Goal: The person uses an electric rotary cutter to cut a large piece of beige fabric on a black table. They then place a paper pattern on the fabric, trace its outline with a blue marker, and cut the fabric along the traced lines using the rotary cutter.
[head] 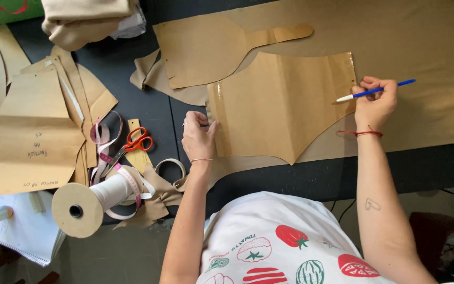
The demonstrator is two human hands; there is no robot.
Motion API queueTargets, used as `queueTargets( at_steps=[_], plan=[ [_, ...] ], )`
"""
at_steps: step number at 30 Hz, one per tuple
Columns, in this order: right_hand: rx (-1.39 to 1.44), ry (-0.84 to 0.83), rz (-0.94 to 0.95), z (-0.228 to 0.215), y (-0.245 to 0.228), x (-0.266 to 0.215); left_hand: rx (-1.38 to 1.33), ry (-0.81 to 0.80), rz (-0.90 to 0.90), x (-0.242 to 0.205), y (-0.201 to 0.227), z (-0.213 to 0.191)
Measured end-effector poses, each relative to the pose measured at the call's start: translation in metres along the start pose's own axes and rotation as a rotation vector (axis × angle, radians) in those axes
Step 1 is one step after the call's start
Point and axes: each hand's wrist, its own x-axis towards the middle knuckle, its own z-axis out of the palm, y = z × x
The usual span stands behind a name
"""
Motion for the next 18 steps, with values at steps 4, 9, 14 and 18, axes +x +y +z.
queueTargets(
  at_steps=[4, 9, 14, 18],
  plan=[
    [0.035, 0.065, 0.119, -0.016, 0.000, -0.013, -0.021, -0.020, -0.026, 0.002, 0.003, 0.001],
    [-0.100, 0.005, 0.256, -0.026, 0.008, -0.019, -0.026, -0.036, 0.008, 0.004, 0.005, 0.001],
    [-0.115, -0.016, 0.332, -0.042, 0.013, -0.035, 0.036, -0.033, 0.066, 0.013, 0.005, 0.001],
    [-0.189, -0.034, 0.382, -0.047, 0.010, -0.043, 0.106, -0.049, 0.085, 0.020, 0.003, 0.000]
  ],
)
